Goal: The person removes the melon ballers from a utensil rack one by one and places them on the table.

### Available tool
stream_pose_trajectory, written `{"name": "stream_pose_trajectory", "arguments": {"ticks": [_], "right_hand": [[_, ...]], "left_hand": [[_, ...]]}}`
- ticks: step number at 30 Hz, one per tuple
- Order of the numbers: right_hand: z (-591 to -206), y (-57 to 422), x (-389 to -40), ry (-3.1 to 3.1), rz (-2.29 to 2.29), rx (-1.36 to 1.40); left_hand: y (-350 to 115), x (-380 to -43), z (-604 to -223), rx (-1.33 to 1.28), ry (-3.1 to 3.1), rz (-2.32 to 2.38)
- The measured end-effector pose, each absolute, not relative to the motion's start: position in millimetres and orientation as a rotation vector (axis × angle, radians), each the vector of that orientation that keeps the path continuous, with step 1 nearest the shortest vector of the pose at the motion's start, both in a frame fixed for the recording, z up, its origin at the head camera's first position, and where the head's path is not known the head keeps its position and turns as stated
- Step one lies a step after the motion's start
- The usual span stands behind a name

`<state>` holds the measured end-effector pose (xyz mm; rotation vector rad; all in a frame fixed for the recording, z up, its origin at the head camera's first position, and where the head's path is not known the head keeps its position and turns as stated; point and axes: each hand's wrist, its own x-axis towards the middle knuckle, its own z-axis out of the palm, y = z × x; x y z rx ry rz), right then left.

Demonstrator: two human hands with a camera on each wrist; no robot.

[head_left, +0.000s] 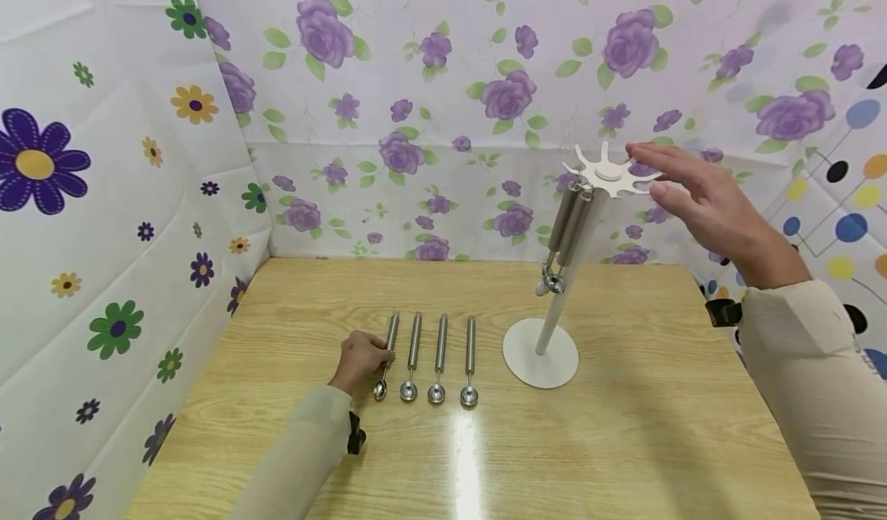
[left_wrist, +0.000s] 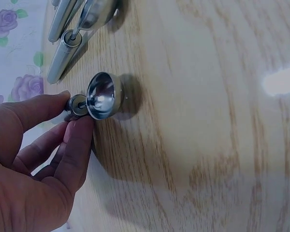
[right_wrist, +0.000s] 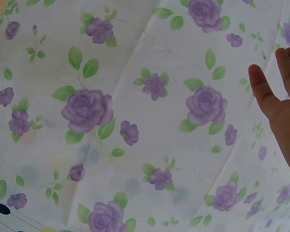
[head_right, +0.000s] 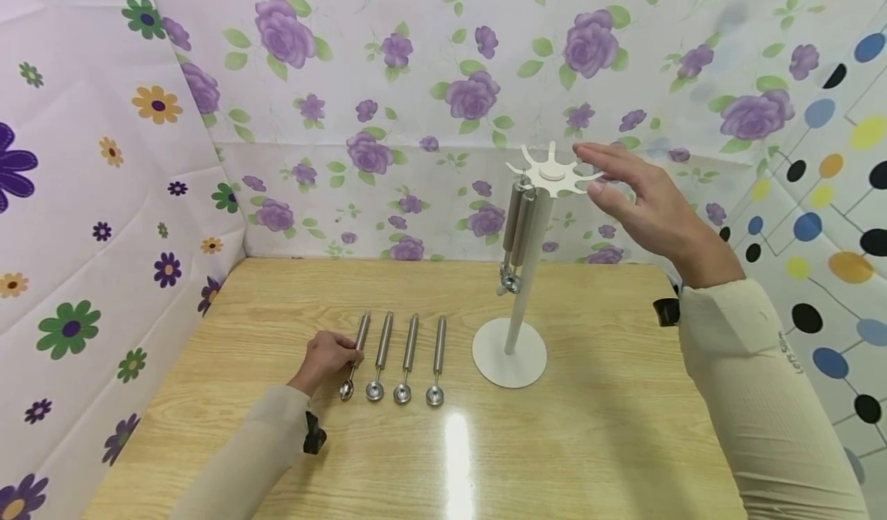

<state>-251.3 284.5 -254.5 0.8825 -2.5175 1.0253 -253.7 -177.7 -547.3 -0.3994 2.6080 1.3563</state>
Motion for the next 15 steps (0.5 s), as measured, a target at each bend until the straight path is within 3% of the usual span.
{"name": "stream_pose_trajectory", "arguments": {"ticks": [15], "right_hand": [[-254,286,-253,-2.531,0.988,0.884]], "left_hand": [[-184,-256,-536,-0.393,2.639,1.351]]}}
